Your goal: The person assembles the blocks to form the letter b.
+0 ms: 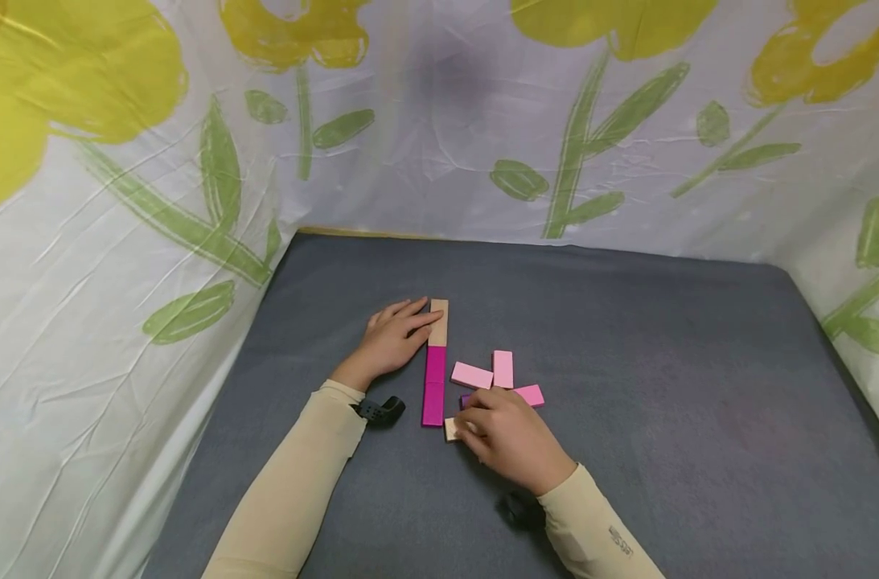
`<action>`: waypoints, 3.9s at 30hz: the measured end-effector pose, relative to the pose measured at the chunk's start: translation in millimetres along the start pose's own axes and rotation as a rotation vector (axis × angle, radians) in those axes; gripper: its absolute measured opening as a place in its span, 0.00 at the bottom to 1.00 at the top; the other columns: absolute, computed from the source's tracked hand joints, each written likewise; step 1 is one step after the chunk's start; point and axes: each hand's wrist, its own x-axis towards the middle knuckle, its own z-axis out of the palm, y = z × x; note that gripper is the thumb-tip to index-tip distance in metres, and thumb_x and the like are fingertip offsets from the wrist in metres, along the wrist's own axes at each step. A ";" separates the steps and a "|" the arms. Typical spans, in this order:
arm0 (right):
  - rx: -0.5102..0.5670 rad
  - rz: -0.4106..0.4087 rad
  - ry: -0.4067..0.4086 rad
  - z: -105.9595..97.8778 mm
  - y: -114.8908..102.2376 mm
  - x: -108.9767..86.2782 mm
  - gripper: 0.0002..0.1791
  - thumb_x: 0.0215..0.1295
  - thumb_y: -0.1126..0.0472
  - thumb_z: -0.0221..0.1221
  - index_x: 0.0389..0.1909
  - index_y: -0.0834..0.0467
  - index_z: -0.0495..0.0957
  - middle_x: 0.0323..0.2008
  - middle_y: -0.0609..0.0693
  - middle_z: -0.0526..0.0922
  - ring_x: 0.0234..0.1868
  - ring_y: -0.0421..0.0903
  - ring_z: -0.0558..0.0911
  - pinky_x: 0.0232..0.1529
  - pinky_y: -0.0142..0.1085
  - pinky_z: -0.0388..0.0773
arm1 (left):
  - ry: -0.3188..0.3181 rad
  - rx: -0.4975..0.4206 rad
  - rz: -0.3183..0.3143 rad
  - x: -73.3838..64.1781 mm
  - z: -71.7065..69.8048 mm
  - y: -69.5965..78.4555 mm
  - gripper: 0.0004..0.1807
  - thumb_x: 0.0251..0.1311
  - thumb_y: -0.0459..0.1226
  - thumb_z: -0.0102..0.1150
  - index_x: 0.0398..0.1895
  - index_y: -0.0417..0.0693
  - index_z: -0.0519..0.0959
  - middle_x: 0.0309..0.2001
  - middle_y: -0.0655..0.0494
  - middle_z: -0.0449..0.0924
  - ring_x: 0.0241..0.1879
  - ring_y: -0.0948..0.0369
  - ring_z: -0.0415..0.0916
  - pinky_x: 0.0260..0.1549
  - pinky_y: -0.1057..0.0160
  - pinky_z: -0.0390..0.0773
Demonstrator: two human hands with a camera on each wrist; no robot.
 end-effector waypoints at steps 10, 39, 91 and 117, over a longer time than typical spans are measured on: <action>-0.021 0.016 -0.021 4.6 -2.8 -9.9 0.07 0.58 0.60 0.78 0.36 0.51 0.92 0.36 0.45 0.81 0.37 0.42 0.77 0.42 0.37 0.79 | -0.001 -0.013 -0.013 -2.0 2.6 -2.0 0.24 0.83 0.49 0.46 0.78 0.66 0.71 0.83 0.54 0.58 0.83 0.48 0.48 0.78 0.37 0.43; 0.057 0.072 -0.083 6.4 -17.5 -28.7 0.19 0.54 0.68 0.74 0.47 0.52 0.91 0.37 0.43 0.75 0.38 0.38 0.71 0.38 0.33 0.75 | 0.008 -0.025 -0.011 0.5 -0.1 -0.7 0.24 0.82 0.48 0.48 0.77 0.66 0.72 0.83 0.54 0.58 0.83 0.48 0.48 0.78 0.37 0.43; 0.174 0.094 -0.361 12.7 -34.1 -25.6 0.41 0.62 0.40 0.74 0.71 0.58 0.77 0.44 0.44 0.79 0.30 0.33 0.69 0.31 0.27 0.67 | 0.022 -0.026 -0.011 0.6 -0.1 1.4 0.24 0.82 0.47 0.49 0.77 0.64 0.73 0.82 0.53 0.59 0.82 0.47 0.49 0.77 0.37 0.43; 0.182 0.079 -0.301 17.0 -31.1 -24.9 0.41 0.62 0.38 0.73 0.70 0.58 0.78 0.44 0.44 0.80 0.33 0.33 0.71 0.34 0.27 0.72 | 0.041 -0.049 -0.008 2.3 1.2 -0.7 0.24 0.81 0.47 0.50 0.76 0.64 0.74 0.82 0.53 0.60 0.82 0.47 0.50 0.77 0.38 0.44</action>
